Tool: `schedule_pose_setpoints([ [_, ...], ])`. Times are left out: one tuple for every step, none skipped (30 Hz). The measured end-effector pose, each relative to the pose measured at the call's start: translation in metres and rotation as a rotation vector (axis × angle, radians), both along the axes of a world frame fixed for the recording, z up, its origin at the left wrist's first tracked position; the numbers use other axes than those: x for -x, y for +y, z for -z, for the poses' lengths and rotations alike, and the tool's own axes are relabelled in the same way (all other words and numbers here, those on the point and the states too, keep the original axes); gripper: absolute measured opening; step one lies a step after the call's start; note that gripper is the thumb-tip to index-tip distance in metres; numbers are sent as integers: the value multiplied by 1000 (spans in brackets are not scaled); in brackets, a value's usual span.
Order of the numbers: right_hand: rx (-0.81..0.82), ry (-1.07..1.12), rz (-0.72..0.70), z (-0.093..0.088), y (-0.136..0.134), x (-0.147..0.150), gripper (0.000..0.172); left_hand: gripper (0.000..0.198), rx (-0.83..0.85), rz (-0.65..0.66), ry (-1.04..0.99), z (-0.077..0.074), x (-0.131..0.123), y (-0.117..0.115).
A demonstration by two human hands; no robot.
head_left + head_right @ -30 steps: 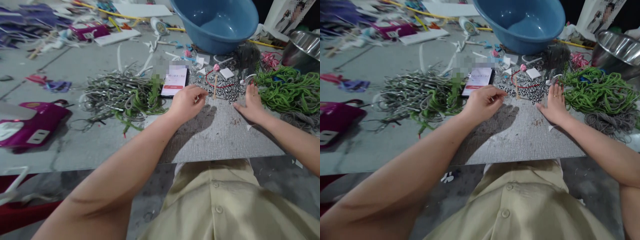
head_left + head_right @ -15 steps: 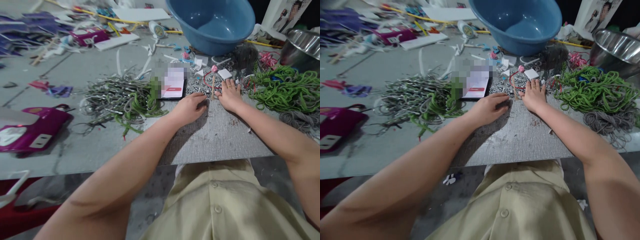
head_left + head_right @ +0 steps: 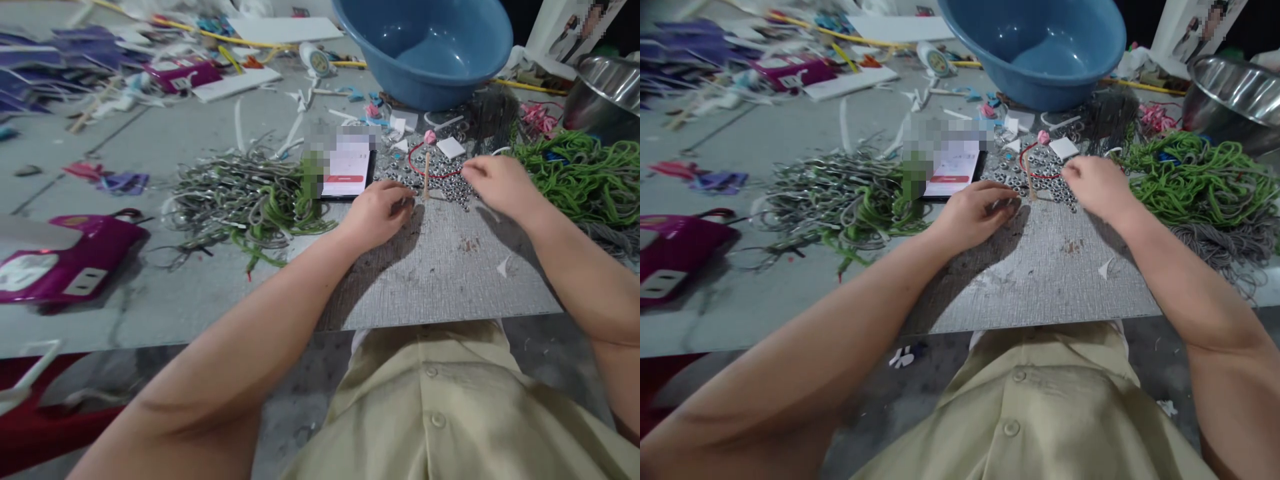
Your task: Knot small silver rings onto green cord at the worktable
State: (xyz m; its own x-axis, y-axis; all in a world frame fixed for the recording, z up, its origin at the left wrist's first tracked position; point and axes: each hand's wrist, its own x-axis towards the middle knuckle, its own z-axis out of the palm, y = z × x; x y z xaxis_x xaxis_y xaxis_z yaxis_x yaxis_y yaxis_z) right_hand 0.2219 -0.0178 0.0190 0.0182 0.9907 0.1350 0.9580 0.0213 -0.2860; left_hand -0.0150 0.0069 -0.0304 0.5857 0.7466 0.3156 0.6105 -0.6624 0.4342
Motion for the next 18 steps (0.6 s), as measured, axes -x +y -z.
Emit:
schedule_pose_setpoints([
  [-72,11,8,1,3,-12,33,37,-15,-7,-7,0,0,0],
  [-155,22,8,4,8,-24,34,37,-28,-16,-15,0,1,1],
  [-211,24,8,9,13,-36,34,36,-38,-24,-24,0,1,1],
  [-228,17,11,14,18,-46,35,36,-43,-30,-32,0,2,1],
  [-216,6,14,20,22,-54,36,35,-46,-35,-42,0,2,1],
  [-197,1,5,26,26,-60,36,35,-49,-40,-52,0,2,1],
  [-185,-4,0,31,28,-64,36,35,-53,-42,-60,0,2,0],
  [-177,-15,3,34,30,-65,37,35,-58,-42,-65,0,2,0],
  [-174,-26,8,37,30,-65,38,35,-65,-39,-67,-1,2,-1],
  [-173,-40,14,38,29,-64,40,35,-72,-37,-68,0,2,-2],
  [-169,-56,13,38,27,-63,42,35,-81,-33,-67,0,1,-3],
  [-162,-71,1,37,25,-60,44,34,-91,-27,-66,0,1,-3],
  [-154,-86,-23,36,23,-58,46,33,-101,-20,-67,0,0,-4],
  [-148,-101,-57,35,22,-56,48,33,-111,-12,-67,1,-1,-5],
  [-145,-117,-94,34,20,-53,48,32,-119,0,-64,0,-3,-6],
  [-143,-137,-131,34,19,-50,47,32,-126,15,-59,-1,-4,-6],
  [-136,-163,-164,34,19,-47,46,32,-132,31,-50,-2,-6,-8],
  [-121,-193,-188,34,19,-43,45,33,-134,46,-36,-5,-8,-9],
])
